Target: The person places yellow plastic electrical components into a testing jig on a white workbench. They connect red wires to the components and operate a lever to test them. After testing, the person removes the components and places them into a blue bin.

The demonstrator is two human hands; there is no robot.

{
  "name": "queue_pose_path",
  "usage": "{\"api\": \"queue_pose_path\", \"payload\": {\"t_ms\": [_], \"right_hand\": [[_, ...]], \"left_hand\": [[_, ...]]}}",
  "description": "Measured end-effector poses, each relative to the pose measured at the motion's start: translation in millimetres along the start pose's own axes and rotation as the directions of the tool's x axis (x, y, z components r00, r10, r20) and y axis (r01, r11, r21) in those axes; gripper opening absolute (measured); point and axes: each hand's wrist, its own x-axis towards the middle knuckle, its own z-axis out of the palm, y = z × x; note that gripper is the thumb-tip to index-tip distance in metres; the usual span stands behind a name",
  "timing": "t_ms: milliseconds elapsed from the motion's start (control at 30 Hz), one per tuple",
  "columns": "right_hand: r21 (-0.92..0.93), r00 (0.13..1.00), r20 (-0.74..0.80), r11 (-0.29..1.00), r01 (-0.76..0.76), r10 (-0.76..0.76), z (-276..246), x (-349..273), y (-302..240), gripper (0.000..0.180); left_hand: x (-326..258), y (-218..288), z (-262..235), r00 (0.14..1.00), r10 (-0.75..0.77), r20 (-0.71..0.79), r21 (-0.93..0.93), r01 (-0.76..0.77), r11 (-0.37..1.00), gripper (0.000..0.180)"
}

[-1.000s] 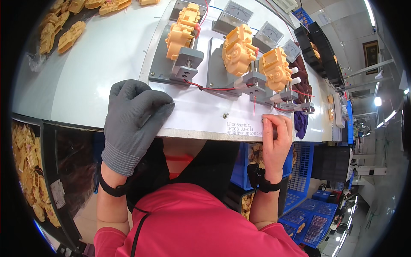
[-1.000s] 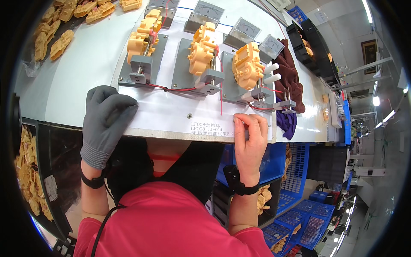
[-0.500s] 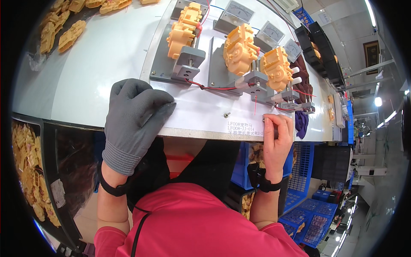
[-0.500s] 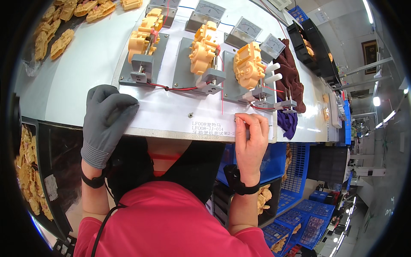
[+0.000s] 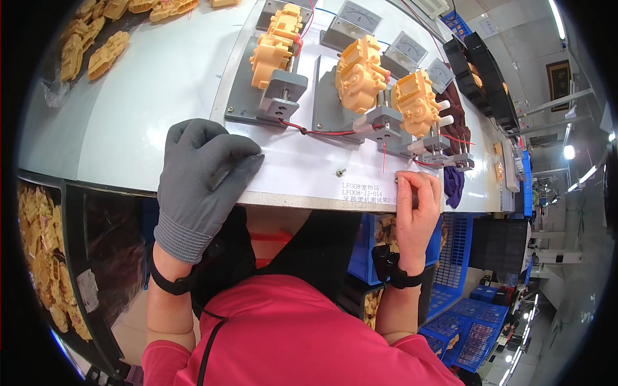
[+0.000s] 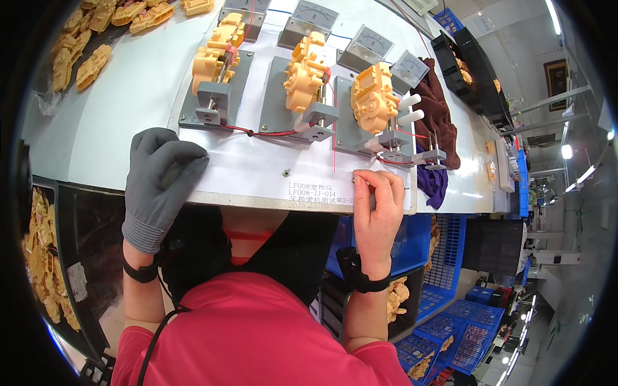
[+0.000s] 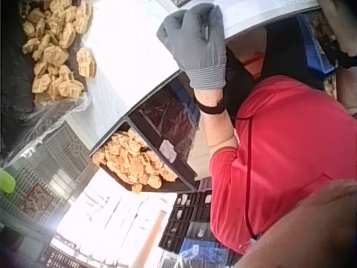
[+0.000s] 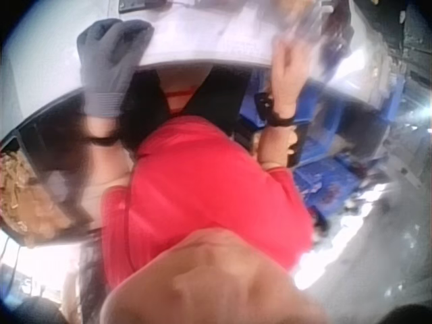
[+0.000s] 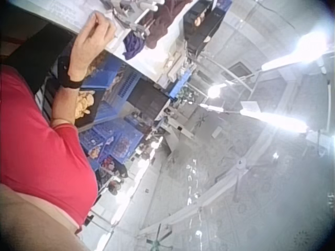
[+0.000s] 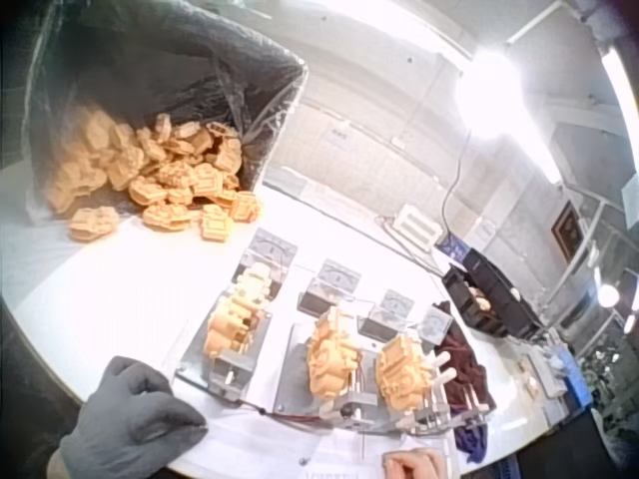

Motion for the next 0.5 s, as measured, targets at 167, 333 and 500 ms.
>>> {"api": "queue_pose_path", "payload": {"t_ms": [167, 333, 500], "right_hand": [[0.003, 1.000, 0.014, 1.000, -0.016, 0.016, -0.9, 0.0, -0.6, 0.009], [-0.004, 1.000, 0.002, 1.000, -0.002, 0.002, 0.1, -0.7, 0.8, 0.009], [0.000, 1.000, 0.006, 1.000, -0.004, 0.004, 0.0, 0.3, -0.7, 0.009]], "left_hand": [[0.2, 0.7, -0.9, 1.000, -0.008, 0.004, -0.007, 0.008, 1.000, 0.011], [-0.1, 0.8, -0.1, 1.000, -0.009, 0.007, -0.007, 0.009, 1.000, 0.011], [-0.5, 0.4, 0.2, 1.000, -0.010, -0.002, 0.010, 0.010, 1.000, 0.011]]}}
